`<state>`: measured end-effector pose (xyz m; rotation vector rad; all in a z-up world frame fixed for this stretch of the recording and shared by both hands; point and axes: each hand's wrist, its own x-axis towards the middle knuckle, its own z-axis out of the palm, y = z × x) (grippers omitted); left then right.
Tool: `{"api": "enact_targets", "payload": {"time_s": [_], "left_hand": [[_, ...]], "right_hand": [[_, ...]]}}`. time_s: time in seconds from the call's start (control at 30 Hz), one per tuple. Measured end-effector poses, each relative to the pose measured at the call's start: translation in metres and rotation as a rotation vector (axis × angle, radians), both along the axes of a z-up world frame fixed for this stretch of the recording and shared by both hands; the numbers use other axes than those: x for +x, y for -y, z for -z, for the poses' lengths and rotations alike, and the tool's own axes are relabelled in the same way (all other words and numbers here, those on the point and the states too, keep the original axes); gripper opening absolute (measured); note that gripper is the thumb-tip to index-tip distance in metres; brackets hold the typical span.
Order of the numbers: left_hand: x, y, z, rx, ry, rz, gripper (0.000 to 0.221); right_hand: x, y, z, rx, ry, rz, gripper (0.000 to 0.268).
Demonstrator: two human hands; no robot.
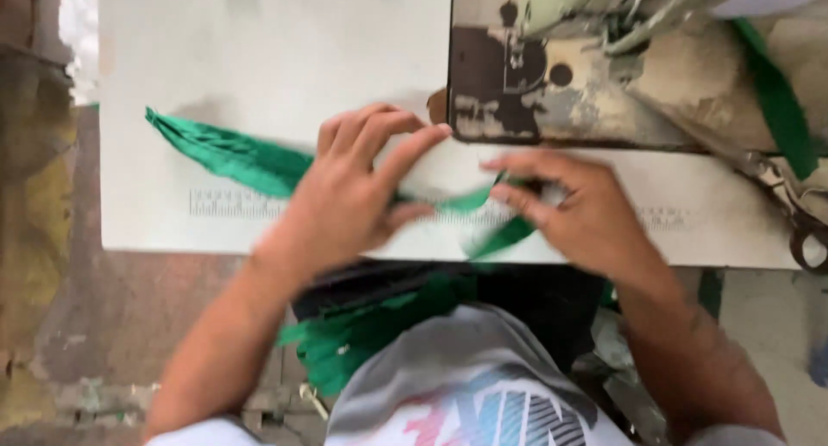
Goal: Sewing green fabric strips onto zippers using an industrial sewing machine and trimming them with scissors.
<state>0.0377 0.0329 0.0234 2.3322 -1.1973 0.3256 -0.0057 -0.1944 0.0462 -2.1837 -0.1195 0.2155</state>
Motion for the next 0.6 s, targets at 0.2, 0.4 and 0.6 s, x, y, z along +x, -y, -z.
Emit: {"api": "enact_targets", "payload": {"time_s": [0.2,0.4,0.6], "left_hand": [[0.009,-0.016,-0.009,-0.041,0.549,0.059,0.016],[-0.010,-0.012,-0.001,0.568,0.317,0.086,0.040],[0.003,0.027,-0.006,0.136,-0.027,0.361,0.028]], "right_hand": [[0.003,0.025,-0.011,0.051,0.152,-0.155,0.027],[0.005,0.057,0.033,-0.352,0.376,-0.369,0.025],[0.000,0.062,0.036,-0.366,0.384,-0.371,0.027]]}}
